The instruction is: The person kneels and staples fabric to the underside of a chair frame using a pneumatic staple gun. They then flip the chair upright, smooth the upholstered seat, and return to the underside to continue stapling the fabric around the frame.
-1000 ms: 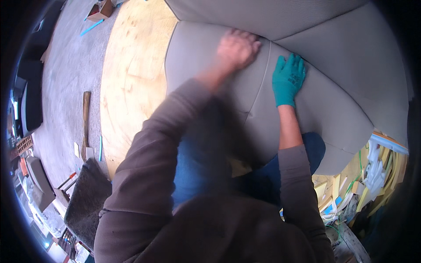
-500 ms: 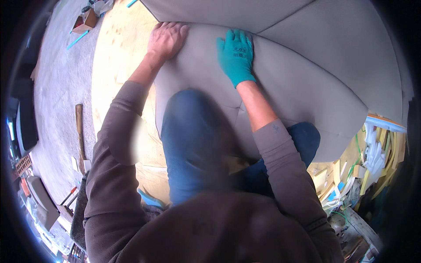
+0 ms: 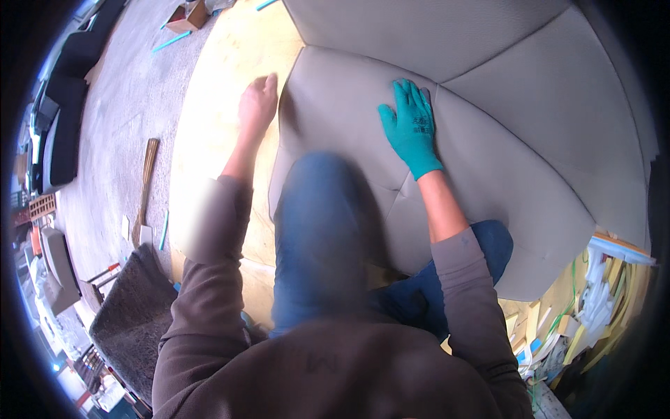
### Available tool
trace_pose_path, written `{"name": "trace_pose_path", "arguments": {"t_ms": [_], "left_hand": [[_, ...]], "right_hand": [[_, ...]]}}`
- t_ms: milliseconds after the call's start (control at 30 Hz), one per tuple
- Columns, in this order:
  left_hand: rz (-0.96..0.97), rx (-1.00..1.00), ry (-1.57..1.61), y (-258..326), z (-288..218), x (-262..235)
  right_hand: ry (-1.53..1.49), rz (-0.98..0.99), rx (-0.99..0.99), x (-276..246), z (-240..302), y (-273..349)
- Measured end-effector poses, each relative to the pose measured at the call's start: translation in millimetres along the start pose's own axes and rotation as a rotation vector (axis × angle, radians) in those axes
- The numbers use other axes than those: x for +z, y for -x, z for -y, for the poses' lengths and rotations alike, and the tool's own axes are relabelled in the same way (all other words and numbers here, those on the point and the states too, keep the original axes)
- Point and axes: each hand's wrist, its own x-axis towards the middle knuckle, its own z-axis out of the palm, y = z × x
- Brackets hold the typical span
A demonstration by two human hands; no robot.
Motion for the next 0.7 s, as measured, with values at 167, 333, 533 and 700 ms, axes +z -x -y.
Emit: {"name": "trace_pose_path", "arguments": {"t_ms": [167, 333, 533, 700], "left_hand": [[0.148, -0.053, 0.130, -49.6, -50.1, 39.5], [0.094, -0.086, 0.052, -60.9, -57.5, 55.3], [0.000, -0.034, 0.010, -65.1, -54.3, 63.6], [-0.070, -0.095, 0.090, -58.2, -54.0, 64.2]], "right_hand": [[0.012, -0.013, 0.004, 0.5, 0.3, -0.1], [0.004, -0.005, 0.005, -1.3, 2.7, -1.2], [0.019, 0.016, 0.026, 0.2, 5.7, -1.2], [-0.034, 0.011, 0.027, -11.8, 7.4, -7.4]]}}
